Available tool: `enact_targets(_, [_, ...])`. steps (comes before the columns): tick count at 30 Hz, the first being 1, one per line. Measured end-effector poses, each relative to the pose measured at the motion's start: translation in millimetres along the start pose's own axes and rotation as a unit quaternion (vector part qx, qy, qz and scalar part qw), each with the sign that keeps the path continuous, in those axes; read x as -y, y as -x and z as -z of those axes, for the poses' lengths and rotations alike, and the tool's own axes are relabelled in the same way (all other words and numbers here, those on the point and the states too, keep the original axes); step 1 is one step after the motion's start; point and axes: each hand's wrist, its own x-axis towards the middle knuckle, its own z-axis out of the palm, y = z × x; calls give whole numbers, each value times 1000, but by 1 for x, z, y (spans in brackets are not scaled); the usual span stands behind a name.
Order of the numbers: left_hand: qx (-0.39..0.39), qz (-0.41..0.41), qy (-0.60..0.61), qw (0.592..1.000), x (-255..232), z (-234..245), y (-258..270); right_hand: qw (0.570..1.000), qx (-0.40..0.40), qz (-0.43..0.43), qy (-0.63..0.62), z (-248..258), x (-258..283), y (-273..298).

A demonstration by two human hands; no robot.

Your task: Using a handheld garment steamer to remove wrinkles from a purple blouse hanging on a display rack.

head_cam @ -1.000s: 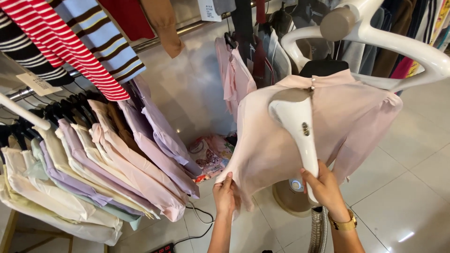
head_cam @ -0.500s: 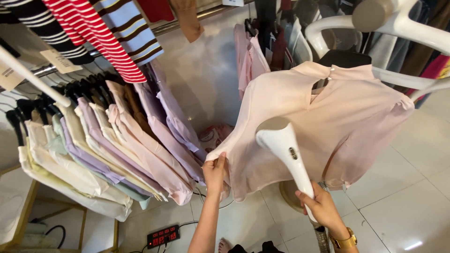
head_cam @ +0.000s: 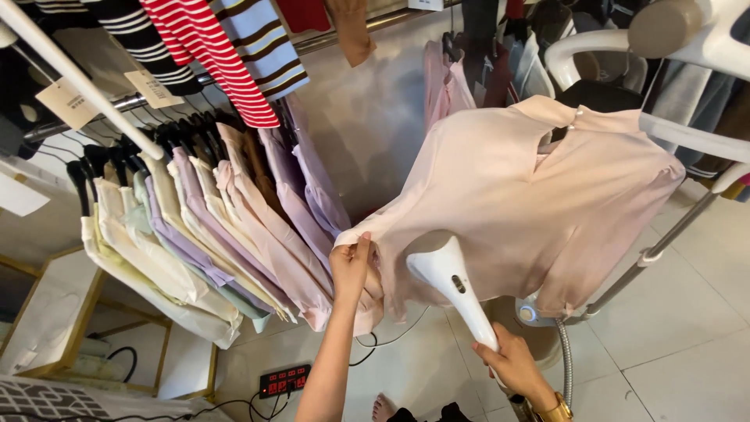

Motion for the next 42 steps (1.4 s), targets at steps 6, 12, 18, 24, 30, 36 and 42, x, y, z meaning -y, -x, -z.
enact_targets(6, [39, -18, -68, 997, -15, 0, -4, 992, -21, 122, 18, -5, 7, -2])
enact_targets(12, [18, -150, -96, 984, -24, 1, -3, 988, 36, 114, 94, -19, 11, -6])
enact_targets(18, [23, -107, -127, 986, -18, 3, -1, 992, 40, 76, 98, -20, 7, -4])
enact_targets(24, [61, -2, -75, 995, -28, -7, 7, 980, 23, 113, 163, -29, -10, -16])
enact_targets(30, [96, 30, 101, 990, 16, -8, -9, 996, 26, -71, 56, -13, -33, 8])
enact_targets(36, [204, 141, -30, 968, 115, -96, 10, 984, -56, -127, -111, 26, -40, 36])
enact_targets(42, [303, 101, 9, 948, 167, -154, 52, 982, -132, -116, -69, 43, -15, 40])
